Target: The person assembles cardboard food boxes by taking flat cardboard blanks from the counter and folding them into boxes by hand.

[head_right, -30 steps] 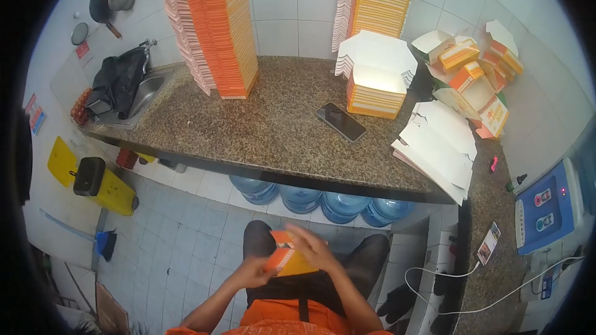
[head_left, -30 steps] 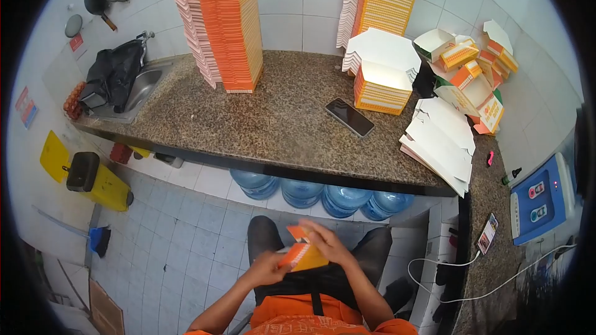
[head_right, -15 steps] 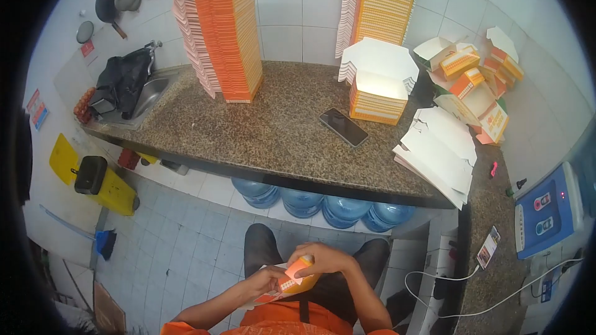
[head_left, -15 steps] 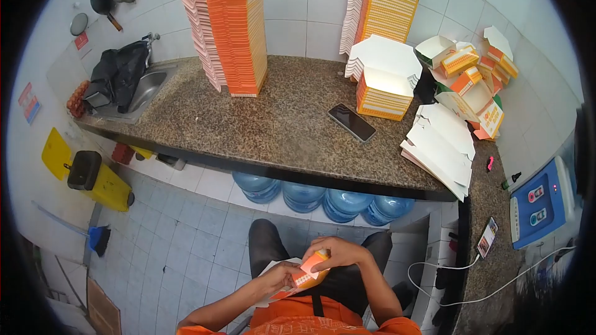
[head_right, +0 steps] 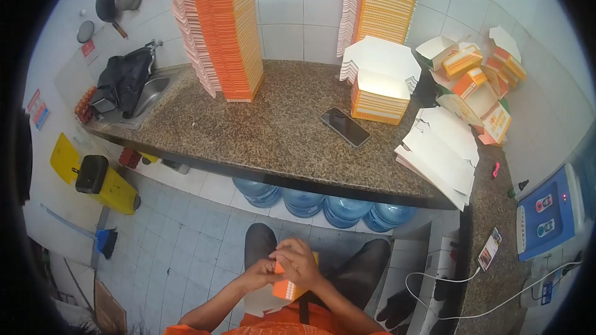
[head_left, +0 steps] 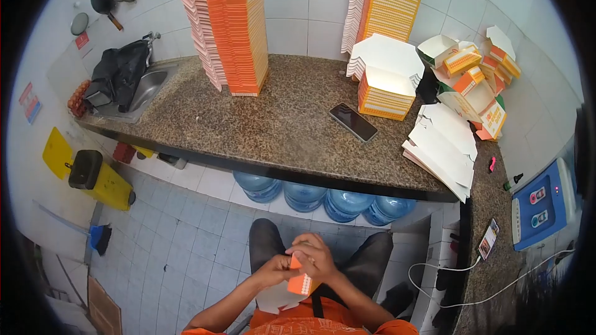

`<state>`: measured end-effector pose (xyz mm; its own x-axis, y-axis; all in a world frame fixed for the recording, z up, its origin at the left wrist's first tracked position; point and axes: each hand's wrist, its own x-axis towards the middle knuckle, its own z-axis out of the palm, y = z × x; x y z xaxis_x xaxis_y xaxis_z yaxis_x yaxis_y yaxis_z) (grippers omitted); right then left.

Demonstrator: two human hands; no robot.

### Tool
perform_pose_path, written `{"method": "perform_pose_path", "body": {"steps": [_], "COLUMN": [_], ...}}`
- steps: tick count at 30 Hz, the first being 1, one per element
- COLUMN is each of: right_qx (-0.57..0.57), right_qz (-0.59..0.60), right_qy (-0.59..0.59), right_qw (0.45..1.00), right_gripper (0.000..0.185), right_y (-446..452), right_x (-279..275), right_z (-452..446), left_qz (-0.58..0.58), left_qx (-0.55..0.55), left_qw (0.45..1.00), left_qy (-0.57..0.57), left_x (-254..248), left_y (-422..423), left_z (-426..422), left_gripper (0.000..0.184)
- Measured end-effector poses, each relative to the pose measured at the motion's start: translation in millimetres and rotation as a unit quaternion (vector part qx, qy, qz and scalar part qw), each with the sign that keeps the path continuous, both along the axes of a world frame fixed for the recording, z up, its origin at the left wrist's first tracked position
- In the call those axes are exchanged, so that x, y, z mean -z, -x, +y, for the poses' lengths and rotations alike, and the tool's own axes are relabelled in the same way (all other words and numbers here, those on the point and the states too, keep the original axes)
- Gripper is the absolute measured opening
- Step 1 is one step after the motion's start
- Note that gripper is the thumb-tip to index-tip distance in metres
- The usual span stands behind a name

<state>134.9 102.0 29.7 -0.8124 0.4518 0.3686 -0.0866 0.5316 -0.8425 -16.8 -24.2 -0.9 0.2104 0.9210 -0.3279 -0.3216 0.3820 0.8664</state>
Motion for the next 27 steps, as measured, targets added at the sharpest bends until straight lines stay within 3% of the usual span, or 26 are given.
{"method": "perform_pose_path", "body": {"steps": [2, 4, 6, 8, 10, 12, 14, 16, 17, 18, 21, 24, 26, 27], "right_qx": [0.191, 0.207, 0.110, 0.085, 0.165, 0.171, 0.211, 0.197, 0.144, 0.092, 0.172, 0.235, 0.256, 0.269], "right_qz": [0.125, 0.136, 0.107, 0.106, 0.052, 0.062, 0.075, 0.098, 0.108, 0.117, 0.117, 0.121, 0.086, 0.056], "right_qy": [-0.070, -0.077, -0.137, -0.173, -0.250, -0.239, -0.139, -0.100, -0.073, -0.045, -0.075, -0.103, -0.073, -0.115], "right_qw": [0.971, 0.966, 0.979, 0.976, 0.952, 0.954, 0.965, 0.970, 0.981, 0.988, 0.975, 0.959, 0.960, 0.955], "right_gripper": [0.010, 0.014, 0.025, 0.034, 0.033, 0.036, 0.038, 0.035, 0.032, 0.029, 0.024, 0.023, 0.025, 0.029], "right_y": [-1.7, -10.0, -14.6, -9.7, -2.3, 5.3, 11.7, 8.2, 3.6, -0.2, 5.3, 6.9, 3.5, 0.7], "right_x": [1.6, 16.4, 13.8, 26.5, 32.0, 22.4, 3.5, -5.3, -2.7, -0.2, 3.0, 10.0, 3.1, -5.4], "right_z": [-22.1, -31.9, -38.7, -32.2, -22.5, -4.8, 6.4, 11.6, 12.6, 11.1, 3.7, 10.1, 7.5, 10.7], "left_qz": [-0.038, -0.154, -0.185, -0.167, -0.085, 0.137, 0.174, 0.237, 0.228, 0.064, 0.063, 0.112, 0.039, -0.027], "left_qx": [-0.185, -0.348, -0.447, -0.468, -0.540, -0.515, -0.514, -0.432, -0.423, -0.450, -0.433, -0.423, -0.304, -0.274], "left_qw": [0.980, 0.924, 0.875, 0.868, 0.836, 0.843, 0.832, 0.861, 0.866, 0.883, 0.892, 0.888, 0.944, 0.956], "left_qy": [0.062, 0.034, 0.024, 0.006, -0.052, -0.074, -0.114, -0.124, -0.136, -0.116, -0.116, -0.139, -0.124, -0.100], "left_x": [-9.3, -25.3, -48.8, -37.7, -27.1, 13.5, -8.2, -12.4, -22.0, -40.8, 11.0, -7.1, -32.3, -10.5], "left_y": [-3.8, 3.1, -2.2, -16.2, -37.8, -41.0, -43.2, -25.8, -16.5, -19.1, -25.6, -43.4, -34.1, -27.1], "left_z": [5.4, 16.7, 24.3, 28.1, 39.4, 35.6, 41.7, 38.8, 39.5, 48.0, 43.5, 45.3, 39.8, 35.0], "left_gripper": [0.022, 0.024, 0.024, 0.025, 0.024, 0.027, 0.033, 0.035, 0.036, 0.034, 0.034, 0.037, 0.042, 0.046]}}
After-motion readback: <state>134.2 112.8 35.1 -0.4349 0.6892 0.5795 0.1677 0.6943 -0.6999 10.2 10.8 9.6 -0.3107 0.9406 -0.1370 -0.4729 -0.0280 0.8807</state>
